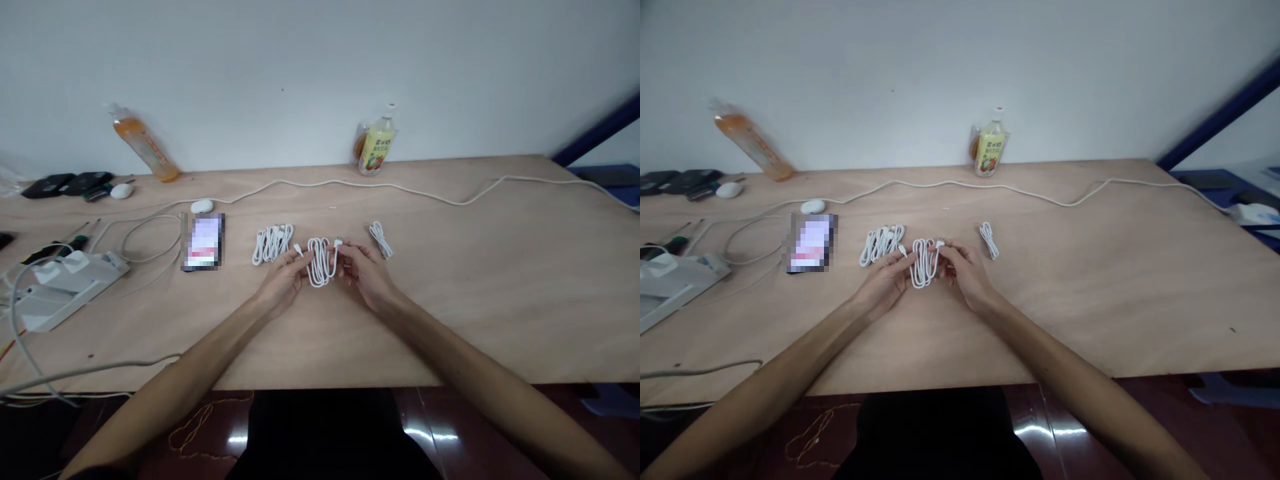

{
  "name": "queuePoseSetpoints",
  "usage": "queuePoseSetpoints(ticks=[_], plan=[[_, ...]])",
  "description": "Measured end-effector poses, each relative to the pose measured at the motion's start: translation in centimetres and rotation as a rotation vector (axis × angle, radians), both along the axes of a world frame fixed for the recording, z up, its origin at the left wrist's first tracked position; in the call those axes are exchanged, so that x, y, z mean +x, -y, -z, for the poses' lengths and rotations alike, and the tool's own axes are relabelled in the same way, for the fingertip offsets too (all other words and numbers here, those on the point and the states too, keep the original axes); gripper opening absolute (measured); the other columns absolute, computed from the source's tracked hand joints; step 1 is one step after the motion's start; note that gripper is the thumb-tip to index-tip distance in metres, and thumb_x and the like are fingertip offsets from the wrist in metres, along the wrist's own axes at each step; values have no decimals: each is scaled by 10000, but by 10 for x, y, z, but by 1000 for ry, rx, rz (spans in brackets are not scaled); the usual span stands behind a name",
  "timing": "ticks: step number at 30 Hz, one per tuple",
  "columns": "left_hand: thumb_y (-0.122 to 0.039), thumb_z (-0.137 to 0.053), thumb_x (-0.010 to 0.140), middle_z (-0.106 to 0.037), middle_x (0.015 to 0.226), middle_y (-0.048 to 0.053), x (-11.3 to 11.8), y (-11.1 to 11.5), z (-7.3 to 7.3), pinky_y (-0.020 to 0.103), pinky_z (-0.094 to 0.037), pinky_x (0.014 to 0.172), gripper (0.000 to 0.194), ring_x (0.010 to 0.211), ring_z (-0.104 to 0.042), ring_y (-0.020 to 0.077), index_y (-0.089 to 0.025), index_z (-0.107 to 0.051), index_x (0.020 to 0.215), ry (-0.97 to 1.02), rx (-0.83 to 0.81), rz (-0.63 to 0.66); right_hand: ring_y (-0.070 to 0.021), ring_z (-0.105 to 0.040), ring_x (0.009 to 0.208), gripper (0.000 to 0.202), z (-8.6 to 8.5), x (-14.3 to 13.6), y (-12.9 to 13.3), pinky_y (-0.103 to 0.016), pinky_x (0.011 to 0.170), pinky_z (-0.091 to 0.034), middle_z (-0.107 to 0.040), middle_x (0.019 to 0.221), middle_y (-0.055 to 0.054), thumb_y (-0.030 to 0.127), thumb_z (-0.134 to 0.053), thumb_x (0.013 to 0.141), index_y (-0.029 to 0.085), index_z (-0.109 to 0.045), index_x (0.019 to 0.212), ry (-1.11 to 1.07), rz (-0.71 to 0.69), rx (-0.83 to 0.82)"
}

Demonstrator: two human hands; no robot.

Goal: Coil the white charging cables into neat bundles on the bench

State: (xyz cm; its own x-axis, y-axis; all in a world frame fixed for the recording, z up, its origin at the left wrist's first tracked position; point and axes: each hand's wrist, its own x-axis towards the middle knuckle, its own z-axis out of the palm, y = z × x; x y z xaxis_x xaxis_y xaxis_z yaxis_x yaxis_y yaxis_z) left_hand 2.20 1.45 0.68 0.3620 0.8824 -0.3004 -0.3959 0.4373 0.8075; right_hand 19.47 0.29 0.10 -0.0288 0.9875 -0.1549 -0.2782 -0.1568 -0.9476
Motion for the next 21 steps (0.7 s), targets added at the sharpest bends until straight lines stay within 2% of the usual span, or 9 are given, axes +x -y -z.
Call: queuePoseSetpoints(ticks=[4,7,10,14,19,21], plan=[[-164,-685,1025,-860,1066,146,2,0,0,345,-657,883,136,967,-831,249,-136,-812,983,56,-10,-44,-106,-505,488,404,2,2,-1,-224,403,-312,-622,659,45,600,-800,778,224,-712,895,23,26,22],[-248,-673,1055,-847,1196,164,1,-1,-3,423,-666,945,174,1023,-830,277,-156,-801,1130,96,-56,-10,-102,-523,437,450,5,3,-1,-223,382,-312,-650,654,55,668,-756,853,243,-663,967,82,14,77],[-338,-634,1073,-845,1211,163,0,-2,-8,497,-677,945,256,1015,-833,308,-189,-777,1225,133,-110,62,-101,-535,405,482,6,4,0,-216,373,-323,-634,619,75,710,-730,887,253,-624,998,103,4,104],[-334,-604,1060,-842,1228,137,-3,-3,-12,518,-681,952,368,1054,-827,316,-231,-720,1394,142,-130,24,-102,-536,394,491,2,4,0,-215,370,-339,-598,566,101,680,-807,831,256,-614,985,82,4,59],[-276,-564,1034,-828,1288,113,-4,-3,-14,523,-667,1006,499,1129,-813,307,-254,-639,1527,192,-106,-10,-100,-509,399,602,-3,7,-1,-227,379,-337,-637,579,84,551,-916,721,206,-743,1183,46,-7,-28],[-258,-567,1025,-831,1281,116,-3,-3,-14,516,-665,1014,500,1139,-812,309,-242,-652,1517,205,-93,-1,-92,-491,414,568,-4,7,-2,-230,387,-321,-649,591,63,528,-937,675,186,-792,1104,46,20,-50]])
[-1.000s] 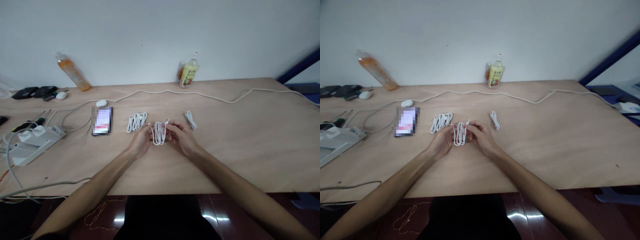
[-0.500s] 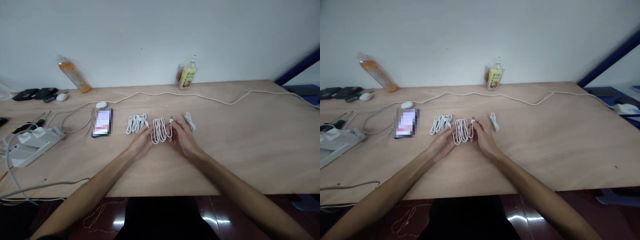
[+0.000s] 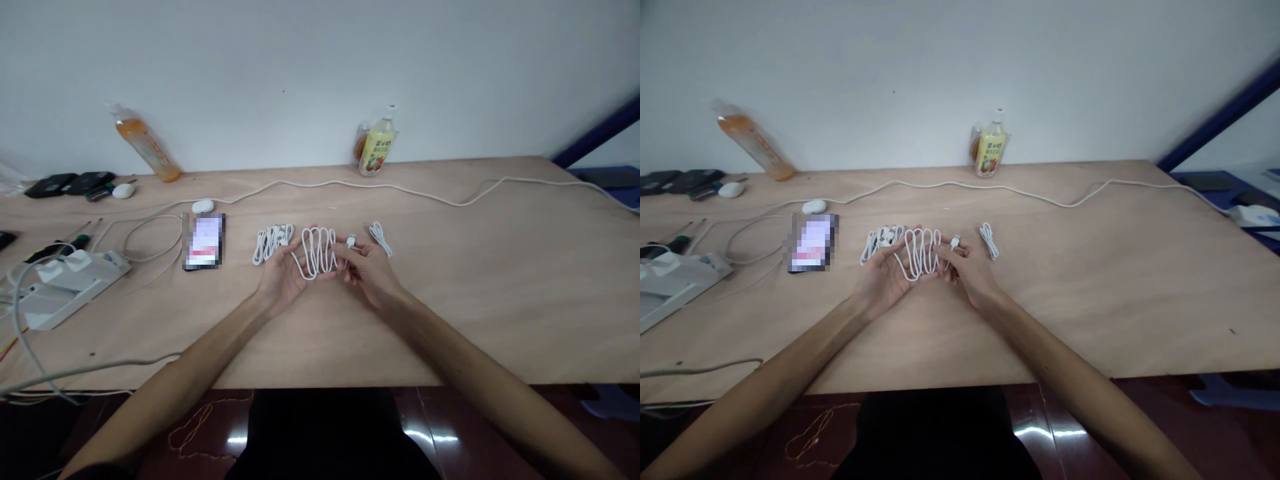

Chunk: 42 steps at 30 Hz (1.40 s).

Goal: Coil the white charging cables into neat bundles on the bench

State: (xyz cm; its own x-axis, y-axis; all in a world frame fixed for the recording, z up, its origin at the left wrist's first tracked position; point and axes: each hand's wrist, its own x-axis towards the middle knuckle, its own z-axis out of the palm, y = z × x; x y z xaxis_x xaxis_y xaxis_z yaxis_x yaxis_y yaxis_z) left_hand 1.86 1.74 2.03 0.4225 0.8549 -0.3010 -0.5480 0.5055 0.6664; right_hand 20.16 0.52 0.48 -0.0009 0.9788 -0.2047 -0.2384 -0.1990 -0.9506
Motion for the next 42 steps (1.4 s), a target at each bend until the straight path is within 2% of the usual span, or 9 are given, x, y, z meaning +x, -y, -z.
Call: queuePoseSetpoints(ticks=[4,9,14,17,21,28,33,38,42], plan=[[-187,-661,1000,-836,1260,133,3,1,1,491,-672,1009,456,1108,-818,300,-200,-711,1454,-56,45,21,-88,-457,458,480,1,-1,-1,-238,406,-300,-668,613,29,499,-972,596,180,-835,927,35,66,7],[-2,-769,893,-847,1236,108,6,4,3,424,-642,1075,525,1155,-805,258,-194,-771,1382,-135,115,26,-96,-447,529,437,2,0,-1,-249,467,-352,-705,689,8,481,-968,618,199,-871,938,79,79,52],[-14,-735,926,-852,1236,113,2,3,5,477,-636,1101,467,1191,-801,285,-203,-797,1348,-114,87,38,-84,-415,515,467,4,0,0,-247,459,-317,-696,716,13,495,-957,657,202,-857,1006,72,22,75],[-34,-692,958,-859,1197,137,0,1,5,527,-639,1092,410,1144,-818,303,-172,-798,1329,-104,55,79,-102,-476,560,410,5,0,0,-253,484,-359,-709,760,-3,483,-937,701,205,-841,987,64,14,117],[-54,-654,977,-849,1221,167,-2,0,6,567,-619,1106,438,1131,-824,321,-144,-754,1393,-57,45,127,-149,-594,658,386,4,0,0,-266,534,-437,-726,787,-16,455,-925,711,211,-837,997,31,25,138],[-108,-573,999,-850,1188,195,-1,-3,8,552,-600,1124,461,1118,-825,333,-92,-705,1440,-38,-29,155,-142,-600,646,451,3,1,0,-264,530,-425,-749,803,-19,465,-957,670,200,-827,1010,36,13,95],[-149,-484,1011,-847,1241,153,-3,-3,3,579,-592,1128,624,1122,-829,323,-170,-543,1631,7,-60,152,-163,-612,663,563,3,2,0,-293,583,-492,-710,765,11,495,-994,647,224,-803,1102,62,34,97],[-153,-444,971,-798,1396,123,-9,-3,0,666,-530,1173,800,1210,-806,332,-274,-337,1755,104,-28,242,-118,-513,562,500,-1,5,0,-252,482,-328,-655,692,10,610,-953,681,195,-788,906,75,-47,-20],[-163,-427,976,-794,1403,131,-10,-4,3,670,-526,1180,769,1220,-801,334,-236,-371,1739,117,-46,253,-107,-443,536,536,-1,5,0,-270,477,-276,-573,615,28,686,-929,689,189,-753,787,115,-70,3]])
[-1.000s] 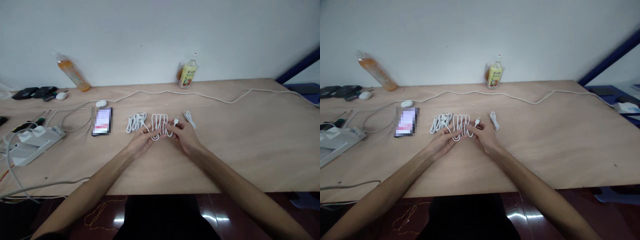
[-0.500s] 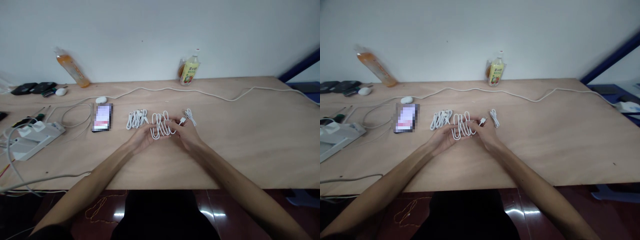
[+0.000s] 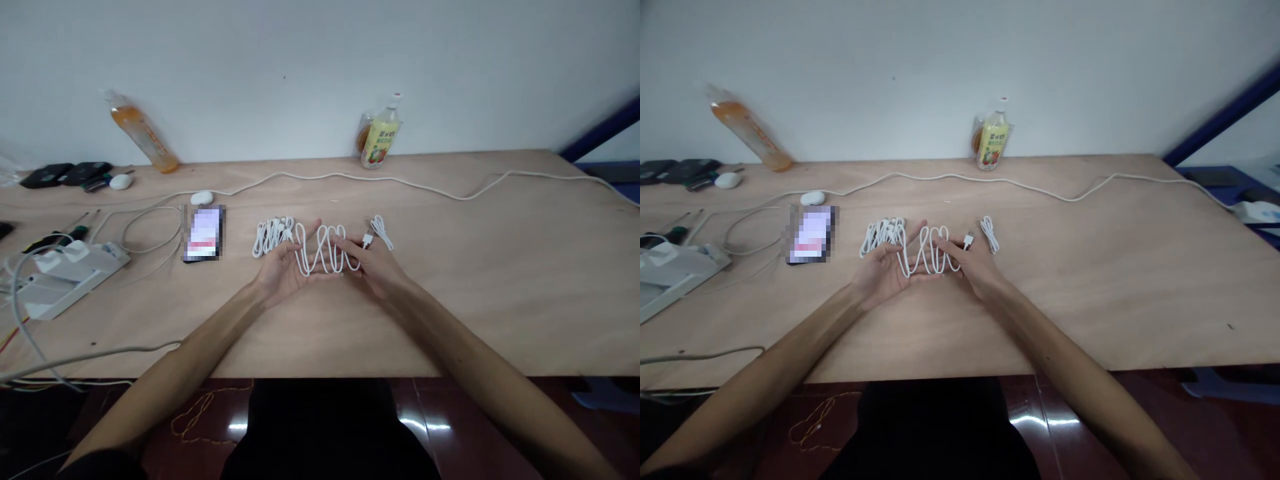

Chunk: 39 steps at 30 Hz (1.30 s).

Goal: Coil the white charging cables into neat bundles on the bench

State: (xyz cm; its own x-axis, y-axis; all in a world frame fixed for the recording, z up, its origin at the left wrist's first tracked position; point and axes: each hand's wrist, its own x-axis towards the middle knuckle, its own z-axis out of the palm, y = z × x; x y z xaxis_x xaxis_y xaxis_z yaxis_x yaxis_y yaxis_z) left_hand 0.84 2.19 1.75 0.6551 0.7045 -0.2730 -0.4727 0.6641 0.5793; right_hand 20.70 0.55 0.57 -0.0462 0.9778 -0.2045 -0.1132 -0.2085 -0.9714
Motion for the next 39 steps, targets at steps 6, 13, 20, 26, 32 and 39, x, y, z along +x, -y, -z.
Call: queuePoseSetpoints(ticks=[6,13,20,26,32,39], plan=[[-191,-550,1049,-839,1263,180,5,0,3,486,-642,1061,428,1094,-831,289,-117,-700,1443,-149,50,-43,-113,-388,517,542,0,-3,1,-291,491,-267,-450,545,62,724,-893,696,211,-715,714,49,72,57],[-35,-787,878,-846,1243,151,7,5,4,288,-674,758,426,1087,-818,273,-159,-816,1285,-322,232,-31,-127,-432,517,575,-7,-2,2,-294,507,-342,-535,551,24,757,-838,745,229,-649,619,159,8,137],[-31,-680,951,-862,1143,172,6,1,8,410,-693,924,276,1090,-825,293,-118,-837,1160,-297,194,-13,-157,-538,569,526,-6,1,0,-313,550,-422,-649,635,-28,727,-795,791,219,-701,691,222,11,166],[-76,-616,1011,-849,1212,193,6,3,5,598,-621,1097,254,1151,-816,329,-111,-823,1155,-246,138,15,-151,-535,570,502,-3,5,-2,-312,561,-435,-664,640,-34,685,-769,830,213,-694,676,251,31,181],[-100,-544,1052,-842,1219,216,7,0,6,563,-627,1084,307,1096,-835,319,-90,-805,1213,-203,125,46,-150,-548,570,542,-3,5,-2,-301,548,-462,-670,637,-31,726,-800,801,217,-677,661,250,16,174],[-59,-667,1006,-865,1111,157,6,2,4,456,-615,1102,299,1025,-847,256,-123,-795,1268,-237,189,22,-172,-627,613,495,-4,1,2,-303,571,-528,-709,681,-25,671,-899,708,200,-756,759,150,-14,114]])
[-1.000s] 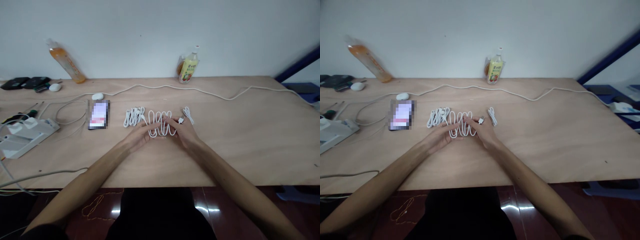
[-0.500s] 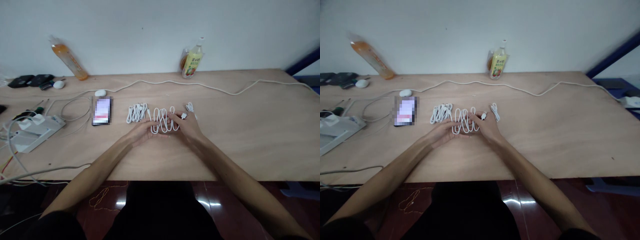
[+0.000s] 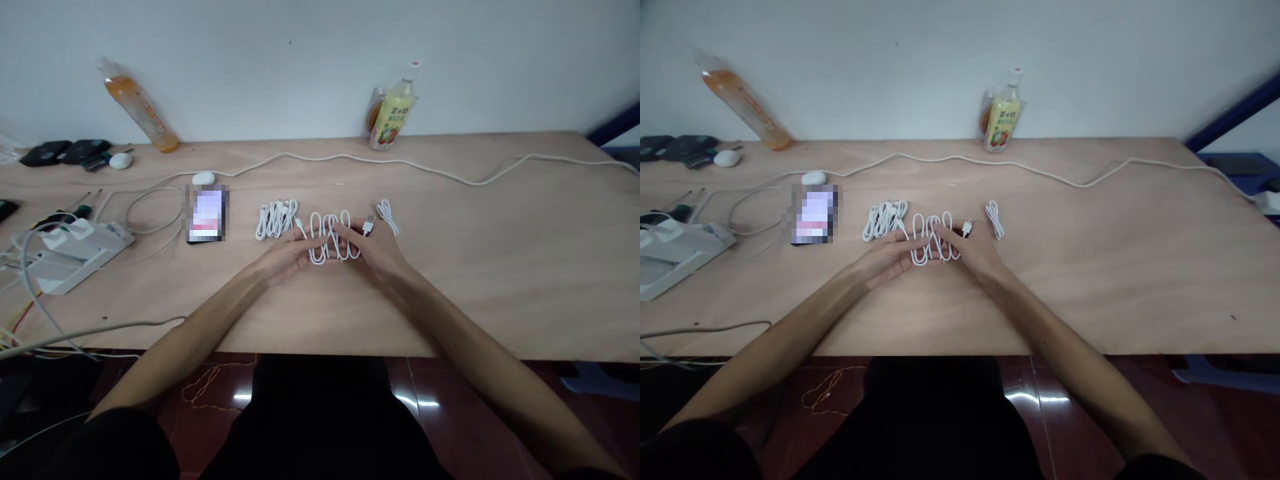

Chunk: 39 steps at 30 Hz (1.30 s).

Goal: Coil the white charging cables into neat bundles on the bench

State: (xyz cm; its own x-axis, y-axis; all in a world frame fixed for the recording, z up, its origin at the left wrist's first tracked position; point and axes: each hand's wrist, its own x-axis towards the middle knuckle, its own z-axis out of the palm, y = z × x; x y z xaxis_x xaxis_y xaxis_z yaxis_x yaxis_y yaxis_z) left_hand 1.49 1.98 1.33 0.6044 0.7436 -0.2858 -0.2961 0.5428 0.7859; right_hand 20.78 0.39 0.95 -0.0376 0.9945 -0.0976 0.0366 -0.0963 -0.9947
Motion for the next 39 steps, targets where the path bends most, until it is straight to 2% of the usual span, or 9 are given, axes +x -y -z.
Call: queuePoseSetpoints(ticks=[3,6,12,19,26,32,39], plan=[[6,-697,948,-861,1137,133,-1,1,0,436,-617,1096,394,1057,-840,247,-148,-783,1301,-21,22,19,-216,-712,720,471,1,-2,1,-351,676,-596,-791,809,-63,619,-932,688,194,-804,843,-34,-7,-17],[17,-702,921,-855,1149,135,-2,0,1,436,-644,1045,428,1039,-840,254,-153,-775,1307,-48,15,36,-230,-731,760,427,2,-3,1,-376,732,-605,-825,881,-89,565,-946,693,192,-826,862,-20,7,-9],[2,-621,911,-863,1088,148,-4,-1,1,489,-672,995,417,1011,-841,281,-149,-785,1262,-50,-10,61,-202,-667,707,395,5,-1,1,-345,673,-538,-783,817,-74,556,-920,721,193,-807,829,22,-11,-1],[-26,-600,894,-862,1135,175,-3,-2,-1,409,-695,844,369,978,-847,289,-123,-790,1196,-84,-23,23,-195,-640,693,413,6,0,0,-337,651,-504,-753,785,-59,583,-905,720,199,-776,801,-3,-33,-23],[-75,-597,959,-857,1142,195,-4,-4,4,466,-674,933,278,998,-843,303,-102,-790,1156,-12,-42,66,-234,-701,763,425,6,2,-1,-372,728,-554,-792,839,-81,603,-891,741,199,-786,821,28,-17,2],[-107,-679,1007,-860,1113,179,-3,-1,7,471,-603,1101,173,1096,-830,286,-118,-809,1121,-15,-16,54,-224,-679,717,441,4,4,-1,-356,668,-536,-786,797,-80,633,-869,763,200,-787,767,93,-17,46],[-114,-705,1011,-859,1115,166,-3,0,6,443,-615,1083,175,1111,-828,280,-128,-812,1149,10,-9,52,-232,-702,717,436,1,1,-1,-373,688,-558,-791,794,-84,624,-889,735,200,-800,783,59,18,32]])
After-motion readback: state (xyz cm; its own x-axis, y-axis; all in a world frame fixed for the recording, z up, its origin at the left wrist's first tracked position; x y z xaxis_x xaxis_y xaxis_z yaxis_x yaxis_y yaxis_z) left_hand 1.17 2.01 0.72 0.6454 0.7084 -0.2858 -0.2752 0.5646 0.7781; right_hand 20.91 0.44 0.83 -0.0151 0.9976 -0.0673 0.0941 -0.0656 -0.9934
